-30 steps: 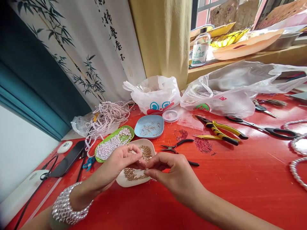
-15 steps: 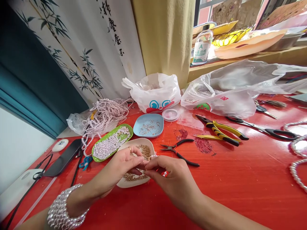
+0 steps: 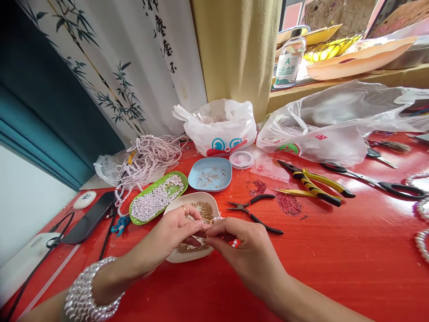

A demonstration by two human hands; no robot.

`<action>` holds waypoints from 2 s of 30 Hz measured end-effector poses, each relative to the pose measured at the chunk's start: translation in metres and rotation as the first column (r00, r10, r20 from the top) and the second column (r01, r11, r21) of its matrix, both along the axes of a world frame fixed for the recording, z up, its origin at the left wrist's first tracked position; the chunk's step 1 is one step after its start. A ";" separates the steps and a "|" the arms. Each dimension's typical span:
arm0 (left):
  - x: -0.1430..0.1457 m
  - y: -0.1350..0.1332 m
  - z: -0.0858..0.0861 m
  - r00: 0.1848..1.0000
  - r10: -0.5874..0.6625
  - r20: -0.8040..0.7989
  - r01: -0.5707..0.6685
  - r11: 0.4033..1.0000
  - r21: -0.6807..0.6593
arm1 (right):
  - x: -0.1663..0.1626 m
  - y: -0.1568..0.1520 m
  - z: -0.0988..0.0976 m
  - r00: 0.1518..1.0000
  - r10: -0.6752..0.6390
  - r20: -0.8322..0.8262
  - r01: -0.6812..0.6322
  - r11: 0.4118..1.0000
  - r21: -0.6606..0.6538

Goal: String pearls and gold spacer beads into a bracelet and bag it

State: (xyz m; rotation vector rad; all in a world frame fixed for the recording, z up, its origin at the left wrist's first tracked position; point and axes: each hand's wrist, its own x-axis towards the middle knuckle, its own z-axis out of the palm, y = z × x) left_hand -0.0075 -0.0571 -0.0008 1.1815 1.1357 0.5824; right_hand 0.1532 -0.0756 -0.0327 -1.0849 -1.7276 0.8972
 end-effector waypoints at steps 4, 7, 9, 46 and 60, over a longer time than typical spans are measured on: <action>0.001 -0.001 0.001 1.000 0.007 -0.003 -0.007 1.000 -0.006 | -0.001 0.000 0.000 1.000 0.003 0.001 -0.003 1.000 0.001; 0.002 -0.001 0.000 1.000 0.001 -0.009 -0.001 1.000 -0.011 | -0.001 0.001 0.000 1.000 0.000 0.019 0.000 1.000 -0.005; 0.002 -0.001 0.000 1.000 -0.004 -0.012 0.004 1.000 -0.009 | -0.001 0.001 0.000 0.999 -0.005 0.051 0.005 1.000 -0.008; 0.000 -0.012 0.002 0.994 -0.058 0.098 0.032 0.968 0.250 | -0.002 -0.006 0.016 0.986 -0.164 -0.002 0.158 0.946 0.282; 0.000 -0.009 -0.003 0.987 -0.095 0.129 0.067 0.977 0.203 | 0.002 -0.005 0.012 0.998 -0.063 0.030 0.054 0.968 0.247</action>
